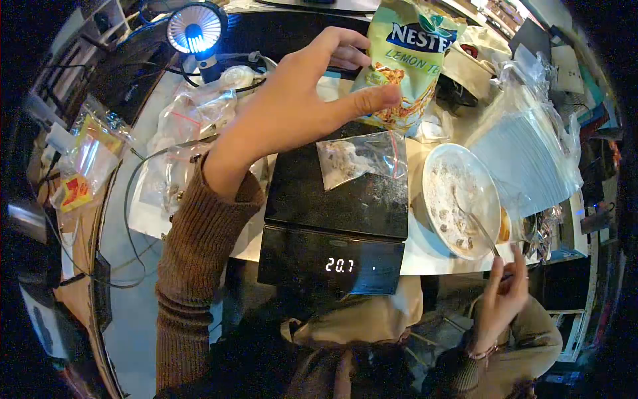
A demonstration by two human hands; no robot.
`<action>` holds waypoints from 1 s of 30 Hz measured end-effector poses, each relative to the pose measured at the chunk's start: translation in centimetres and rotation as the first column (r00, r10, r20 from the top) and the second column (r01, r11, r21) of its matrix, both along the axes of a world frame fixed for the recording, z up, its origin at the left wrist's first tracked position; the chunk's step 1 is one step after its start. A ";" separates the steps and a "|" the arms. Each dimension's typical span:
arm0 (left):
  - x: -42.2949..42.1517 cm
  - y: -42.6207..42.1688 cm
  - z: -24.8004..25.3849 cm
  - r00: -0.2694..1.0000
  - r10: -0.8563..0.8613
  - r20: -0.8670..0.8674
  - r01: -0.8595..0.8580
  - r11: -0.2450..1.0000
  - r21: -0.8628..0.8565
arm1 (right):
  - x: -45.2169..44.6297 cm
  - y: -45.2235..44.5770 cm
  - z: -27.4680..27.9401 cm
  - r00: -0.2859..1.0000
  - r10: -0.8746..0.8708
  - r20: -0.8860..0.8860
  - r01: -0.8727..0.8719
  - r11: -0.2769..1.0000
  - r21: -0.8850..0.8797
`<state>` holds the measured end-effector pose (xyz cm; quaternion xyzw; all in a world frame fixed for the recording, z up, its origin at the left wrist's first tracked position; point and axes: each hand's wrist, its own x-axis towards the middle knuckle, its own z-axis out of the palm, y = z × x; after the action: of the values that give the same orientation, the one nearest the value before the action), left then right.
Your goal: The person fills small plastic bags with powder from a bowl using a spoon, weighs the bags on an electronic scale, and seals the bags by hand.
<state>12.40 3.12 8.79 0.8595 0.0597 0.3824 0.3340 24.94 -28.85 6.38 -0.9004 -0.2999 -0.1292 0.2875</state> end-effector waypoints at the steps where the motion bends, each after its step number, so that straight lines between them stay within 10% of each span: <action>1: 0.0 -0.1 0.0 1.000 0.008 0.000 -0.008 1.000 -0.007 | -0.2 0.5 0.6 0.997 0.046 0.067 -0.051 0.995 0.085; 3: 0.1 -0.3 -0.1 1.000 0.004 0.003 -0.004 1.000 -0.013 | -0.4 1.8 1.6 0.972 0.107 0.209 -0.157 0.958 0.241; 7: 0.3 -0.1 -0.1 0.998 -0.068 -0.002 0.067 0.991 -0.117 | -1.2 9.4 3.8 0.835 0.548 -0.044 -0.548 0.836 0.007; 13: 0.4 0.5 -1.1 0.971 -0.196 -0.135 0.183 0.978 -0.105 | -0.4 16.1 2.6 0.855 0.511 -0.084 -0.513 0.811 -0.283; 20: 0.2 0.5 -0.4 0.958 -0.286 -0.032 0.281 0.953 -0.113 | 1.3 17.8 5.1 0.564 0.818 -0.108 -0.780 0.571 0.257; 30: 0.3 -0.3 0.1 0.953 -0.136 0.272 0.198 0.957 -0.214 | 1.5 17.9 6.4 0.514 0.830 -0.216 -0.709 0.552 0.439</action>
<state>12.66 2.78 8.86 0.7587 -0.0115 0.4497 0.4711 26.42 -10.98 12.76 -0.6206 -0.5833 0.1573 0.4998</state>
